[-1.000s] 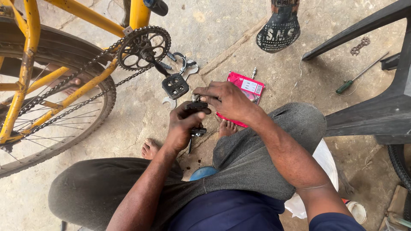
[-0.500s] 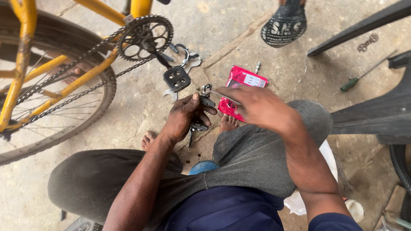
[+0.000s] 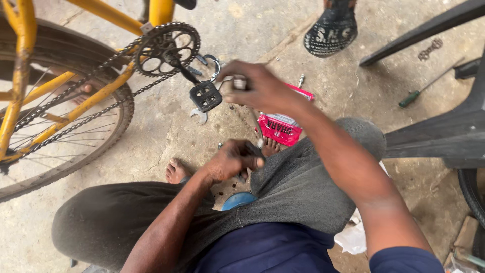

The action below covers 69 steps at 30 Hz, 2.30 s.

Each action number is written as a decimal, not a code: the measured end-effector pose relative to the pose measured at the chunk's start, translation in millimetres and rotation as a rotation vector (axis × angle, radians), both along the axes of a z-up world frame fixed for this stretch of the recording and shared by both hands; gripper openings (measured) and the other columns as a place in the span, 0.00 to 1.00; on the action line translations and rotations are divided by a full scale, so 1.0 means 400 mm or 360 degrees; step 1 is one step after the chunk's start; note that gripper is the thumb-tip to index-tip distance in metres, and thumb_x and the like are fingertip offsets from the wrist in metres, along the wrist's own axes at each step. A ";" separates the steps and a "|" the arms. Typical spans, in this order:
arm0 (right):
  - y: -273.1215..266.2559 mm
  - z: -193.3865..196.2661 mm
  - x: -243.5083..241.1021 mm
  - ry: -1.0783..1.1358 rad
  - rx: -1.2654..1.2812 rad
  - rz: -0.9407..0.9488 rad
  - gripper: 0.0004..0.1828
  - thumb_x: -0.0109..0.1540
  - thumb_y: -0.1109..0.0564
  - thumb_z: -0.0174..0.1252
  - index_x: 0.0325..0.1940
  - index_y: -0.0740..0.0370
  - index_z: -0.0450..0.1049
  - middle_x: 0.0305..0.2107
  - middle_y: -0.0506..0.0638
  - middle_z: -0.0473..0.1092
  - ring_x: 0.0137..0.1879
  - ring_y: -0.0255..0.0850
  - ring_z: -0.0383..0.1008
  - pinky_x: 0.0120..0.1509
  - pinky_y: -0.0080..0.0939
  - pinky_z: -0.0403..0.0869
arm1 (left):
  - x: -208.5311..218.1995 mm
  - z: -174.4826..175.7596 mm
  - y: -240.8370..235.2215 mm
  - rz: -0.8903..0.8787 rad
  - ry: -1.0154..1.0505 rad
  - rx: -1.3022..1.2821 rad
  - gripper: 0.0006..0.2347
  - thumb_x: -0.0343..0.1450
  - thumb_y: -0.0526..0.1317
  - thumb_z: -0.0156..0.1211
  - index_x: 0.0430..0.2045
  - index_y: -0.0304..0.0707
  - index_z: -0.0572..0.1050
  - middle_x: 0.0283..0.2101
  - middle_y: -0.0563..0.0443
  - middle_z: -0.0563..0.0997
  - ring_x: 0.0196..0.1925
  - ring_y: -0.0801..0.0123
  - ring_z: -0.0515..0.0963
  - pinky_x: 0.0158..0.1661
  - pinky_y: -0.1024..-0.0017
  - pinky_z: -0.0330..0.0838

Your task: The person repairs a yellow bicycle by first handling a pedal and crank arm, then using a wrench to tighten the crank bolt. They subsequently use a screwdriver to adjust the rear derailleur and chain tension.

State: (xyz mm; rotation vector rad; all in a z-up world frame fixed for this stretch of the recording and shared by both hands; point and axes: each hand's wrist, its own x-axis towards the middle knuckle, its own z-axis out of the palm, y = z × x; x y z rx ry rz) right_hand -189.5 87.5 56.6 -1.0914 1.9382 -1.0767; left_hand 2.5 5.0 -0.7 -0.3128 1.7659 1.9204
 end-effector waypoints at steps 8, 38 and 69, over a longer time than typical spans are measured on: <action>0.027 -0.334 -0.073 -0.0107 0.1063 0.0037 0.20 0.66 0.43 0.55 0.37 0.62 0.79 0.22 0.50 0.74 0.31 0.42 0.74 0.35 0.45 0.74 | 0.000 0.059 -0.163 0.1106 0.0152 0.0452 0.08 0.69 0.38 0.68 0.32 0.30 0.81 0.22 0.50 0.78 0.15 0.75 0.72 0.17 0.78 0.66; 0.064 -0.006 0.002 -0.0489 -0.0171 0.0660 0.16 0.63 0.59 0.64 0.55 0.54 0.80 0.45 0.48 0.78 0.55 0.38 0.78 0.63 0.42 0.78 | 0.022 0.126 -0.156 0.0462 0.0178 0.0518 0.14 0.63 0.41 0.74 0.35 0.30 0.82 0.24 0.50 0.82 0.21 0.76 0.79 0.18 0.81 0.69; 0.045 0.008 0.101 0.0090 -0.0199 0.0111 0.07 0.65 0.57 0.61 0.46 0.60 0.78 0.35 0.47 0.74 0.39 0.36 0.75 0.42 0.40 0.77 | -0.009 0.101 -0.146 0.0636 0.0291 0.0356 0.12 0.67 0.40 0.71 0.35 0.29 0.81 0.26 0.47 0.84 0.20 0.75 0.80 0.19 0.78 0.73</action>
